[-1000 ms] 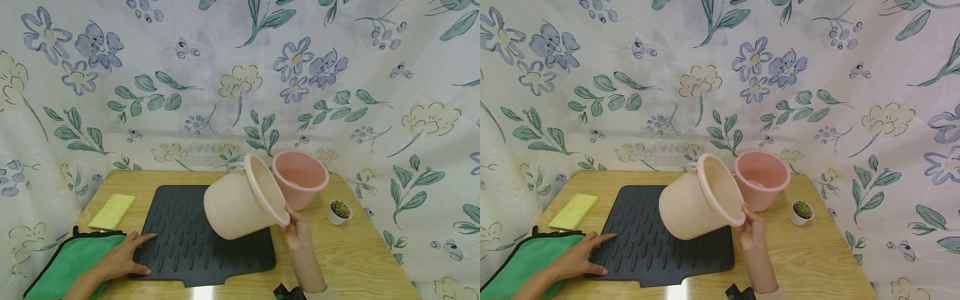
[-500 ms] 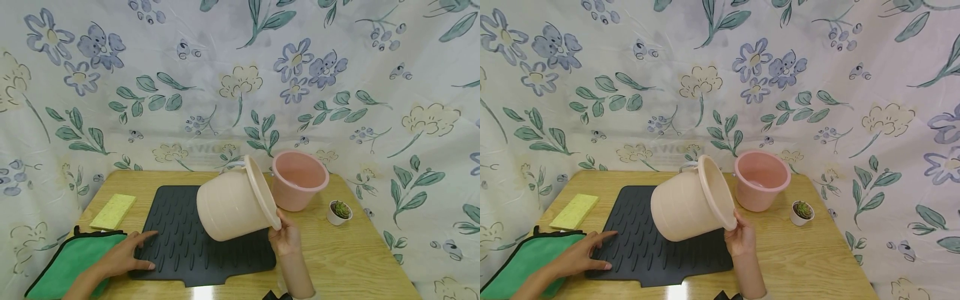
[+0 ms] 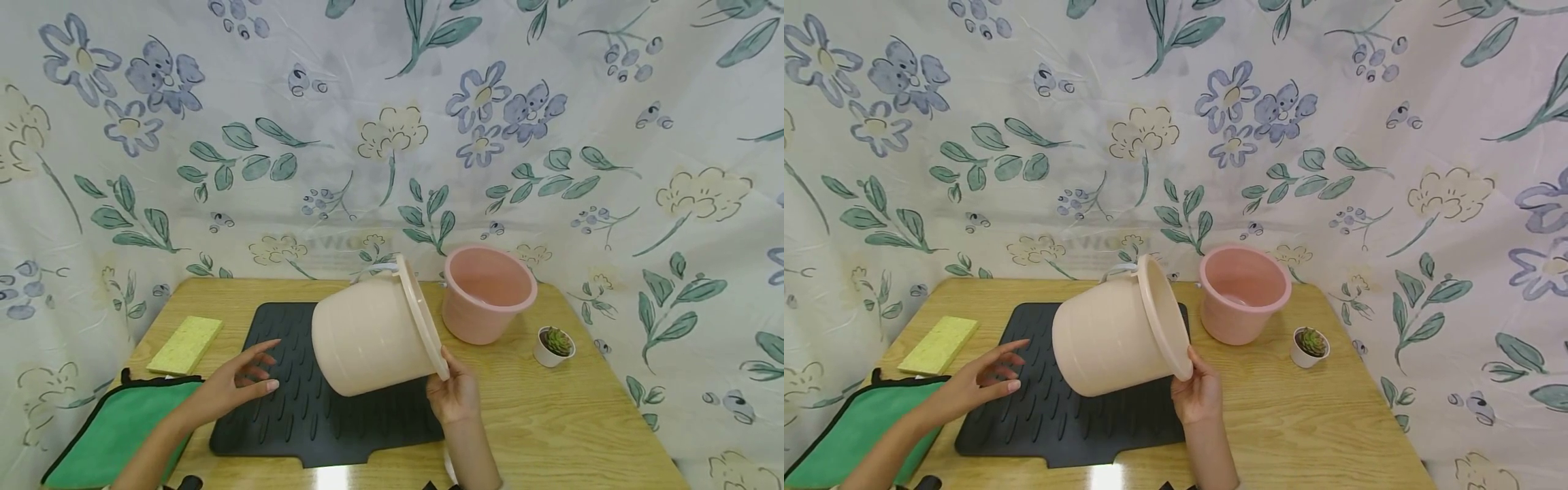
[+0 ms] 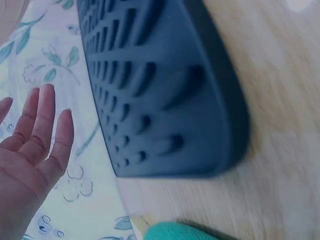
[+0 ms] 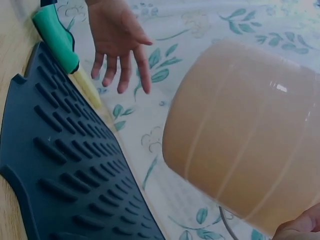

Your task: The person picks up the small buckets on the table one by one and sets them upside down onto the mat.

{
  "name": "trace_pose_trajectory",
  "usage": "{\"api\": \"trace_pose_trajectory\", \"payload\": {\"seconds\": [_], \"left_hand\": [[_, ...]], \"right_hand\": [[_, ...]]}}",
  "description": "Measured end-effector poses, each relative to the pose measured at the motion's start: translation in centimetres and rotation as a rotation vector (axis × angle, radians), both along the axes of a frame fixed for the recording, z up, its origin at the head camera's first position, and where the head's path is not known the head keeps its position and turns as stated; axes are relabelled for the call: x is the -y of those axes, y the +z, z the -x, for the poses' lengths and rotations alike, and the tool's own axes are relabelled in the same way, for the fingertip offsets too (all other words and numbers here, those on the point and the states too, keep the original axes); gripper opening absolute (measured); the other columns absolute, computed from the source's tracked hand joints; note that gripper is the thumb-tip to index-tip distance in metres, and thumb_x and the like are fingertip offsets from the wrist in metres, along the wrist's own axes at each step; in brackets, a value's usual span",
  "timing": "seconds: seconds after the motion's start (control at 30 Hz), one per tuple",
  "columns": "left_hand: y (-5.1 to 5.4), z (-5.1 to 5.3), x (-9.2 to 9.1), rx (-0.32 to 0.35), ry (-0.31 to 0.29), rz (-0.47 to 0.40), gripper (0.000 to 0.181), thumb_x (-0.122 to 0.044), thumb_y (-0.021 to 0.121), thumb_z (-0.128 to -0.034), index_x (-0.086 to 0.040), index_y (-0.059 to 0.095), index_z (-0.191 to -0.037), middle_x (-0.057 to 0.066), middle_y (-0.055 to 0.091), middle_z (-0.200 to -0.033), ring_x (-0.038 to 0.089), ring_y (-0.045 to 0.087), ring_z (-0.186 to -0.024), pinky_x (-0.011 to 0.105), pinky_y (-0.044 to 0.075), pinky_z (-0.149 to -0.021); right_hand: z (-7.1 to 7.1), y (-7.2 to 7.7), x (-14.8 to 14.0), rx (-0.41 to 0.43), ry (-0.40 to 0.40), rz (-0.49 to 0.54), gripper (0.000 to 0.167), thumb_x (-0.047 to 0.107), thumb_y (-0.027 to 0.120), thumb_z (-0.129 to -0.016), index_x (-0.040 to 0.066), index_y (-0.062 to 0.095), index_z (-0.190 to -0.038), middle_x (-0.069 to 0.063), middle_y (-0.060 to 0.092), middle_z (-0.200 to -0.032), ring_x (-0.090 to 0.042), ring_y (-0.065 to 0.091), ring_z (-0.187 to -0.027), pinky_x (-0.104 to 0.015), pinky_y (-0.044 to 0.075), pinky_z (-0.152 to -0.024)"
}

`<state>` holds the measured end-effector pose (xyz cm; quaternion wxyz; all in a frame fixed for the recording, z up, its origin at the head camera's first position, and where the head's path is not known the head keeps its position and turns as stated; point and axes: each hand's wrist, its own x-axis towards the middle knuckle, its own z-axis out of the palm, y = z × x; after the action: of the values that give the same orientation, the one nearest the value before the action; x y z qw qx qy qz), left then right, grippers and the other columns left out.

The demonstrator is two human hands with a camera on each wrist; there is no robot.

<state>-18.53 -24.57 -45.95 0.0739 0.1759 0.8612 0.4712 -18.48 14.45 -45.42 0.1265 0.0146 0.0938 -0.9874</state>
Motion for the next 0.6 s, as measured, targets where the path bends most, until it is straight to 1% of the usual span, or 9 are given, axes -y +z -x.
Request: {"api": "trace_pose_trajectory", "payload": {"seconds": [0.1,0.27,0.33,0.43,0.5,0.53,0.6], "left_hand": [[0.2,0.3,-0.5,-0.013,0.010,-0.010,0.063,-0.021,0.063,-0.0978,-0.016,0.034,-0.154,0.023,0.051,-0.133,0.020,0.059,-0.106,0.038,0.052,-0.085],[0.5,0.5,-1.0,-0.034,0.041,-0.023,0.063,-0.021,0.061,-0.0987,-0.015,0.032,-0.155,0.024,0.049,-0.137,0.032,0.059,-0.112,0.041,0.051,-0.087],[0.6,0.7,-1.2,-0.038,0.052,-0.052,0.063,-0.020,0.059,-0.0996,-0.014,0.031,-0.155,0.024,0.047,-0.140,0.036,0.057,-0.115,0.042,0.052,-0.087],[0.8,1.2,-1.6,-0.035,0.072,-0.118,0.062,-0.020,0.056,-0.1015,-0.015,0.029,-0.157,0.023,0.043,-0.144,0.039,0.053,-0.121,0.050,0.050,-0.090],[1.0,1.5,-1.9,-0.035,0.088,-0.162,0.060,-0.020,0.053,-0.1026,-0.017,0.028,-0.157,0.022,0.042,-0.145,0.037,0.052,-0.124,0.055,0.049,-0.093],[1.1,1.6,-2.1,-0.031,0.097,-0.182,0.059,-0.020,0.053,-0.1032,-0.019,0.029,-0.157,0.019,0.042,-0.146,0.032,0.053,-0.125,0.055,0.048,-0.095],[1.3,1.9,-2.5,-0.034,0.102,-0.213,0.058,-0.021,0.051,-0.1039,-0.019,0.028,-0.157,0.019,0.041,-0.147,0.016,0.055,-0.124,0.050,0.049,-0.098]], "right_hand": [[-0.1,-0.1,0.2,-0.003,0.007,0.013,0.046,0.007,0.027,-0.108,-0.005,0.068,-0.090,-0.013,0.072,-0.085,-0.016,0.074,-0.074,-0.017,0.054,-0.054],[-0.2,0.0,0.8,0.011,0.011,0.054,0.047,0.007,0.026,-0.108,-0.006,0.068,-0.092,-0.014,0.071,-0.087,-0.018,0.073,-0.075,-0.017,0.054,-0.056],[-0.2,0.0,1.1,0.024,0.000,0.069,0.045,0.006,0.027,-0.107,-0.006,0.067,-0.092,-0.013,0.071,-0.087,-0.018,0.073,-0.075,-0.017,0.054,-0.056],[-0.2,0.1,1.5,0.038,-0.020,0.073,0.043,0.007,0.028,-0.108,-0.006,0.066,-0.090,-0.013,0.070,-0.085,-0.018,0.072,-0.073,-0.017,0.053,-0.056],[-0.2,0.2,1.8,0.042,-0.026,0.077,0.043,0.007,0.029,-0.108,-0.005,0.065,-0.088,-0.013,0.070,-0.085,-0.018,0.072,-0.072,-0.017,0.053,-0.055],[-0.2,0.2,1.9,0.040,-0.026,0.079,0.044,0.007,0.028,-0.108,-0.006,0.065,-0.088,-0.014,0.070,-0.084,-0.018,0.073,-0.072,-0.017,0.053,-0.055],[-0.2,0.2,2.1,0.043,-0.027,0.083,0.045,0.007,0.027,-0.108,-0.005,0.065,-0.087,-0.014,0.070,-0.084,-0.018,0.073,-0.073,-0.017,0.053,-0.055]]}}
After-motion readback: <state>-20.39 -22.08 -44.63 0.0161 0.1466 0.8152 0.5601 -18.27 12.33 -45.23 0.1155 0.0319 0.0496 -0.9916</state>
